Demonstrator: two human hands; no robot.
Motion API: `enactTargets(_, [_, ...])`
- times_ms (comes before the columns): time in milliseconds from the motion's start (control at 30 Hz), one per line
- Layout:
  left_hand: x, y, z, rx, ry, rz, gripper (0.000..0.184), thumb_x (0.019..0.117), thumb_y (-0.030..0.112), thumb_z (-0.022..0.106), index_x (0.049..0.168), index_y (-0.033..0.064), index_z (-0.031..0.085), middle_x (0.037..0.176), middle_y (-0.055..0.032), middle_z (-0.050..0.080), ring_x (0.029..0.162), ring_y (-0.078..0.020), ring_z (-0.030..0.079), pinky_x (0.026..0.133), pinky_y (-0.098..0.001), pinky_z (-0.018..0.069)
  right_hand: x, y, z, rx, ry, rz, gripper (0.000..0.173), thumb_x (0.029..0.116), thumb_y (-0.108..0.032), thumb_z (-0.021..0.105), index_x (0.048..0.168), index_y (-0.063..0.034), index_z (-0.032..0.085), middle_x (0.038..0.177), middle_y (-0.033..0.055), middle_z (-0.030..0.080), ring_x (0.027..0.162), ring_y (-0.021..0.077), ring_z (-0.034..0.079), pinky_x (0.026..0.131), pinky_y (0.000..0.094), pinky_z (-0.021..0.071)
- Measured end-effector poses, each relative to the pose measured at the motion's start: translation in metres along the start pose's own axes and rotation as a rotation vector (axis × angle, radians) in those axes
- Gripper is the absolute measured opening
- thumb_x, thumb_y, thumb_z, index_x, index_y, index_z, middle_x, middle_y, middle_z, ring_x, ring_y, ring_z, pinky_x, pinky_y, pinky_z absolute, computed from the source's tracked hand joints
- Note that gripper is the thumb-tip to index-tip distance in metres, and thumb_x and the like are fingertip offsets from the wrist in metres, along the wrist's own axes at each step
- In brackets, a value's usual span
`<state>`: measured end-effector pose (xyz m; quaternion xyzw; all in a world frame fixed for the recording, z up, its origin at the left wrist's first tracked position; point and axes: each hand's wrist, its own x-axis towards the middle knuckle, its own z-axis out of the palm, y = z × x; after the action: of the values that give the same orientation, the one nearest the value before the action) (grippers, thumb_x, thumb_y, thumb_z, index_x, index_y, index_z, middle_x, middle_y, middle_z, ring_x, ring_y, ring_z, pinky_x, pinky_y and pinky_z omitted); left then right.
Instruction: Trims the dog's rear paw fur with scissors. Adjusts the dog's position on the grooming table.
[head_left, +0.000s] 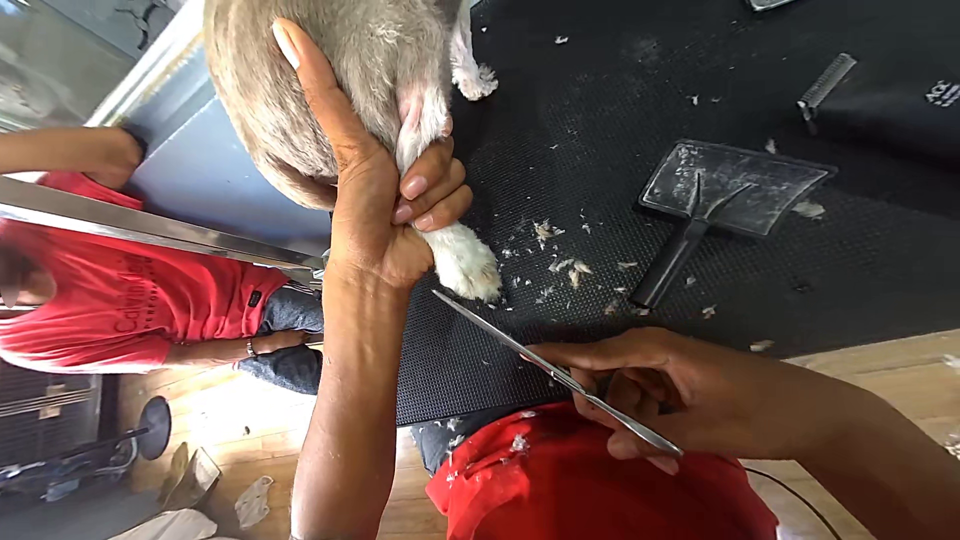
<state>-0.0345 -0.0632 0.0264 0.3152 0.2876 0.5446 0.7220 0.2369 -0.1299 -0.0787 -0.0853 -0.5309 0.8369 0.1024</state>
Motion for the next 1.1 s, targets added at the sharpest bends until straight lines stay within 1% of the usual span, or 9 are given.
enactTargets(167, [-0.002, 0.004, -0.008, -0.042, -0.087, -0.041, 0.092, 0.086, 0.09, 0.008, 0.084, 0.0109, 0.054, 0.055, 0.001, 0.044, 0.041, -0.0087, 0.045, 0.038, -0.0201, 0.0397, -0.023, -0.015, -0.039, -0.31, -0.114, -0.137, 0.06, 0.0921, -0.036, 0.075, 0.149, -0.0341, 0.056, 0.099, -0.0098, 0.072, 0.072, -0.0065, 0.062, 0.063, 0.0114, 0.0541])
enactTargets(333, [-0.004, 0.005, -0.01, -0.082, -0.129, -0.049, 0.093, 0.0851, 0.092, 0.011, 0.087, 0.0096, 0.054, 0.057, -0.0002, 0.046, 0.041, -0.0096, 0.045, 0.038, -0.0206, 0.0406, -0.009, -0.058, -0.072, -0.454, -0.11, -0.16, 0.063, 0.0889, -0.035, 0.077, 0.149, -0.0325, 0.057, 0.089, -0.0094, 0.072, 0.06, -0.0036, 0.063, 0.051, 0.0136, 0.0555])
enactTargets(467, [-0.005, 0.004, -0.01, -0.084, -0.139, -0.056, 0.093, 0.085, 0.092, 0.011, 0.088, 0.0095, 0.054, 0.058, 0.0, 0.045, 0.042, -0.0097, 0.045, 0.039, -0.0207, 0.0404, 0.027, -0.071, -0.092, -0.521, -0.246, -0.199, 0.064, 0.0891, -0.027, 0.077, 0.149, -0.0207, 0.057, 0.094, -0.0054, 0.073, 0.057, 0.0009, 0.063, 0.044, 0.0172, 0.054])
enactTargets(600, [-0.006, 0.005, -0.01, -0.079, -0.133, -0.066, 0.095, 0.0848, 0.092, 0.01, 0.089, 0.0085, 0.055, 0.059, -0.001, 0.047, 0.042, -0.0101, 0.045, 0.039, -0.0208, 0.0403, 0.045, -0.078, -0.103, -0.592, -0.37, -0.104, 0.064, 0.0862, -0.014, 0.075, 0.148, -0.0177, 0.059, 0.097, -0.0009, 0.075, 0.054, 0.0059, 0.064, 0.043, 0.0236, 0.056])
enactTargets(833, [-0.008, 0.007, -0.007, -0.075, -0.055, -0.11, 0.095, 0.081, 0.095, 0.012, 0.083, 0.0099, 0.055, 0.054, 0.0008, 0.042, 0.039, -0.0095, 0.042, 0.036, -0.0207, 0.0377, 0.032, -0.097, -0.113, -0.688, -0.352, 0.021, 0.063, 0.0782, -0.02, 0.082, 0.14, -0.0244, 0.067, 0.1, -0.0077, 0.076, 0.059, 0.0023, 0.064, 0.049, 0.0179, 0.0549])
enactTargets(900, [0.003, 0.004, -0.033, -0.208, -0.227, -0.148, 0.098, 0.0774, 0.098, 0.022, 0.092, 0.0072, 0.057, 0.059, -0.0037, 0.047, 0.043, -0.0144, 0.047, 0.038, -0.0252, 0.042, 0.029, -0.103, -0.115, -0.7, -0.326, 0.014, 0.062, 0.0779, -0.022, 0.081, 0.139, -0.0223, 0.068, 0.097, -0.0074, 0.076, 0.062, 0.0017, 0.065, 0.054, 0.0163, 0.0565])
enactTargets(967, [0.029, -0.006, -0.079, -0.381, -0.647, -0.183, 0.099, 0.0775, 0.093, 0.042, 0.114, 0.0011, 0.053, 0.074, -0.0124, 0.056, 0.059, -0.0231, 0.059, 0.052, -0.0341, 0.0507, 0.028, -0.107, -0.116, -0.725, -0.29, 0.036, 0.062, 0.0771, -0.022, 0.081, 0.138, -0.0255, 0.069, 0.092, -0.0072, 0.076, 0.062, 0.002, 0.066, 0.054, 0.0165, 0.0566])
enactTargets(1033, [0.003, 0.005, -0.034, -0.208, -0.222, -0.155, 0.1, 0.0755, 0.099, 0.024, 0.092, 0.0062, 0.058, 0.057, -0.0036, 0.048, 0.042, -0.0143, 0.049, 0.038, -0.0256, 0.0431, 0.03, -0.111, -0.114, -0.749, -0.272, 0.011, 0.064, 0.0736, -0.022, 0.081, 0.136, -0.0249, 0.07, 0.096, -0.0087, 0.077, 0.061, 0.0011, 0.065, 0.052, 0.0147, 0.0547])
enactTargets(1100, [-0.008, 0.008, -0.008, -0.084, -0.034, -0.121, 0.097, 0.0796, 0.096, 0.013, 0.085, 0.0084, 0.056, 0.053, 0.0001, 0.043, 0.039, -0.01, 0.044, 0.036, -0.0215, 0.0398, 0.033, -0.112, -0.115, -0.748, -0.286, 0.0, 0.063, 0.0758, -0.023, 0.081, 0.137, -0.0258, 0.069, 0.098, -0.0093, 0.077, 0.059, 0.0, 0.063, 0.051, 0.0135, 0.0528])
